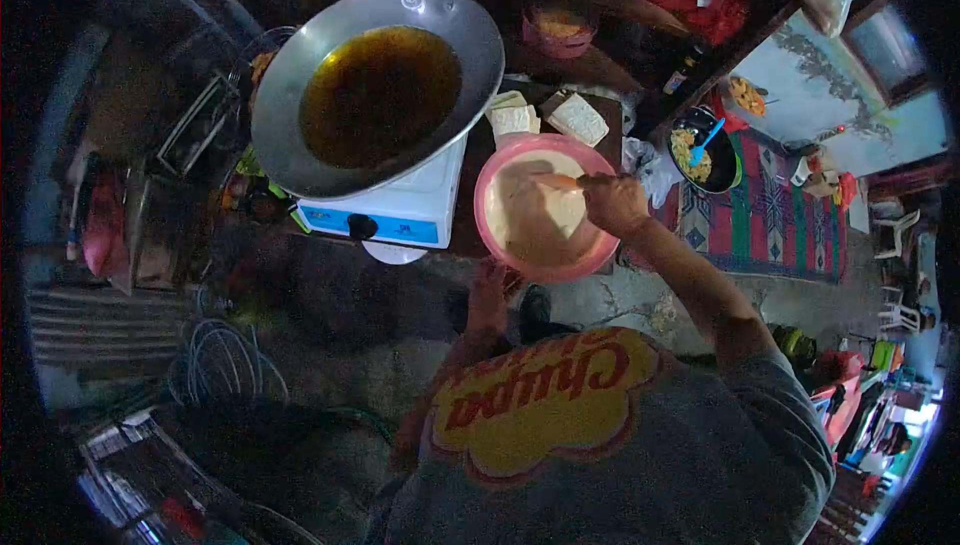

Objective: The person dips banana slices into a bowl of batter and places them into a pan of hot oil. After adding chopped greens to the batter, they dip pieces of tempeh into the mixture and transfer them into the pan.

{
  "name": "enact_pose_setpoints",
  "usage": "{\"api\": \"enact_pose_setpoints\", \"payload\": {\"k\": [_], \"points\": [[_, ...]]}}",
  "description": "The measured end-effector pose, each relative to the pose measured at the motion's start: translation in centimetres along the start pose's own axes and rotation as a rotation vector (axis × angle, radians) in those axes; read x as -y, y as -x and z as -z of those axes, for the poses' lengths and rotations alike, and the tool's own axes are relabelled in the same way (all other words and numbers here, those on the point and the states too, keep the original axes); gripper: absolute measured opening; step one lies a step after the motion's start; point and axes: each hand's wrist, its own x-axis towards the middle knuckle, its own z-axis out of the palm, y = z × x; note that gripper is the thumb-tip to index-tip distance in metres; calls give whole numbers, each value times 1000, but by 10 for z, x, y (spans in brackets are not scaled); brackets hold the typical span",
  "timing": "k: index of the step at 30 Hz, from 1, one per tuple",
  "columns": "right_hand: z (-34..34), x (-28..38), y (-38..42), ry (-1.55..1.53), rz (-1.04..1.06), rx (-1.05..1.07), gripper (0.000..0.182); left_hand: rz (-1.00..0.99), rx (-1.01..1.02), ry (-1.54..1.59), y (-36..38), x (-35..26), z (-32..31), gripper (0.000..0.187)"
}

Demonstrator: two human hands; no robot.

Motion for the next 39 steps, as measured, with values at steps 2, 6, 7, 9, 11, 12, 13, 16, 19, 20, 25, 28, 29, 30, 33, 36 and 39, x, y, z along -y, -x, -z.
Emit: {"api": "enact_pose_setpoints", "payload": {"k": [2,6,7,9,11,12,13,16,19,20,25,28,29,30,33,36,39], "points": [[-20,-7,17,35,139,-36,23,-21,-35,68,8,5,-11,27],[29,4,19,37,260,-43,24,-49,-10,63,12,-6,-22,32],[36,4,9,75,219,-23,25,-50,-22,67,15,-5,-21,32],[12,-5,-25,84,162,-80,26,-192,86,97,16,-6,-18,32],[-10,-2,-48,-7,333,-85,25,-86,-6,72,-1,-1,-7,31],[-18,8,-47,95,504,-242,24,26,-91,47,-7,-3,-5,30],[-26,17,-44,196,673,-400,24,23,-96,49,-10,-6,-2,30],[-26,13,-25,313,858,-312,32,-30,-35,-13,-9,-9,1,26],[11,-9,-1,126,841,23,37,-495,-10,-635,-14,-5,3,23],[20,-16,11,117,743,45,27,-288,-56,-320,-9,-14,-6,22],[-24,-16,34,68,625,30,24,-111,17,28,-8,-15,-7,23],[-23,-4,14,153,483,-139,25,-126,19,-48,-4,-16,-6,23],[-24,-8,12,150,474,-140,25,-158,38,-108,-7,-10,3,23],[-24,-12,9,60,357,-33,26,-191,57,-168,-11,-4,11,24],[-11,-19,24,50,297,63,22,-252,37,-221,-23,8,21,27],[-3,-21,30,-46,398,-166,27,-138,-29,-106,-17,-4,8,26],[-7,-17,22,-98,13,-61,24,-102,51,-167,-18,-5,19,24]]}}
